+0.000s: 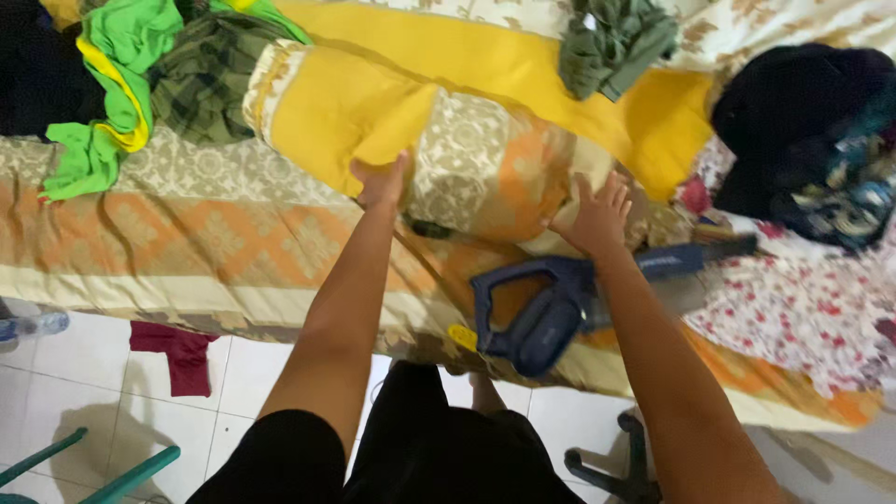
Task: The person prepares a handheld vacuum, plugs it into a power strip, and uses it to clean a mattress by vacuuming the surface and moving clothes aside.
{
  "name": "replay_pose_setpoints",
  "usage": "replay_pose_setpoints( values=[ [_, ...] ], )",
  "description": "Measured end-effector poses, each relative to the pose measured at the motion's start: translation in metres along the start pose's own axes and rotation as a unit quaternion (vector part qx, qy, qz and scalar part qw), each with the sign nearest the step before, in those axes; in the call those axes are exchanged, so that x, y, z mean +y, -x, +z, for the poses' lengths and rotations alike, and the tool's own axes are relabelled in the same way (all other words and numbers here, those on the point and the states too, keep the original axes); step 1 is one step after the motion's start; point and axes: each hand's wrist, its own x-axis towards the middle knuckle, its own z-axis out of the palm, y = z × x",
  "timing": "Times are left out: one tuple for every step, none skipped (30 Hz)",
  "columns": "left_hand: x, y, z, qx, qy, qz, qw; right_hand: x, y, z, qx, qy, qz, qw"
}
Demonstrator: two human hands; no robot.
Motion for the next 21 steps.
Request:
replay_pose_setpoints(
  values=[
    [0.014, -0.005, -0.009, 0.027, 0.048, -0.051, 0.997, -0.014, -0.014, 0.002, -0.011, 0.018, 0.014, 1.0],
    [0.026, -0.011, -0.015, 0.051, 0.095, -0.098, 0.989, -0.023, -0.029, 0.005, -0.02, 0.036, 0.029, 0.999],
    [0.033, -0.019, -0.018, 0.075, 0.142, -0.146, 0.976, -0.029, -0.041, 0.01, -0.051, 0.059, 0.058, 0.995],
    [0.032, -0.027, -0.019, 0.085, 0.143, -0.117, 0.979, -0.031, -0.052, 0.016, -0.074, 0.079, 0.075, 0.991],
    [0.027, -0.034, -0.019, 0.097, 0.144, -0.089, 0.981, -0.03, -0.06, 0.023, -0.076, 0.082, 0.074, 0.991],
    [0.021, -0.041, -0.015, 0.108, 0.145, -0.061, 0.982, -0.026, -0.067, 0.031, -0.077, 0.085, 0.071, 0.991],
    [0.015, -0.048, -0.011, 0.11, 0.194, 0.004, 0.975, -0.021, -0.074, 0.038, -0.068, 0.074, 0.055, 0.993],
    [0.01, -0.053, -0.009, 0.112, 0.242, 0.07, 0.961, -0.018, -0.081, 0.044, -0.046, 0.055, 0.046, 0.996],
    [0.011, -0.06, -0.009, 0.114, 0.288, 0.135, 0.941, -0.017, -0.087, 0.049, -0.022, 0.031, 0.038, 0.999],
    [0.022, -0.07, -0.01, 0.111, 0.305, 0.196, 0.925, -0.018, -0.096, 0.051, 0.007, 0.004, 0.031, 0.999],
    [0.036, -0.077, -0.014, 0.107, 0.321, 0.256, 0.906, -0.021, -0.108, 0.05, 0.036, -0.043, 0.052, 0.997],
    [0.05, -0.081, -0.018, 0.101, 0.334, 0.314, 0.883, -0.023, -0.123, 0.044, 0.098, -0.065, 0.033, 0.992],
    [0.07, -0.085, -0.022, 0.053, 0.39, 0.328, 0.859, -0.026, -0.144, 0.035, 0.161, -0.086, 0.013, 0.983],
    [0.096, -0.09, -0.025, 0.006, 0.442, 0.341, 0.83, -0.031, -0.165, 0.026, 0.222, -0.108, -0.007, 0.969],
    [0.122, -0.096, -0.03, -0.041, 0.492, 0.351, 0.796, -0.038, -0.185, 0.016, 0.259, -0.129, -0.017, 0.957],
    [0.148, -0.101, -0.035, -0.039, 0.506, 0.35, 0.787, -0.044, -0.206, 0.005, 0.296, -0.151, -0.027, 0.943],
    [0.173, -0.108, -0.038, -0.037, 0.519, 0.349, 0.779, -0.051, -0.227, -0.006, 0.303, -0.164, -0.042, 0.938],
    [0.195, -0.117, -0.041, -0.027, 0.526, 0.364, 0.768, -0.056, -0.249, -0.016, 0.309, -0.178, -0.056, 0.933],
    [0.214, -0.13, -0.044, -0.016, 0.533, 0.38, 0.756, -0.06, -0.271, -0.023, 0.302, -0.182, -0.061, 0.934],
    [0.229, -0.144, -0.044, -0.019, 0.52, 0.358, 0.775, -0.064, -0.294, -0.027, 0.295, -0.186, -0.066, 0.935],
    [0.239, -0.162, -0.042, -0.021, 0.506, 0.335, 0.794, -0.069, -0.318, -0.028, 0.275, -0.17, -0.052, 0.945]
  ],
)
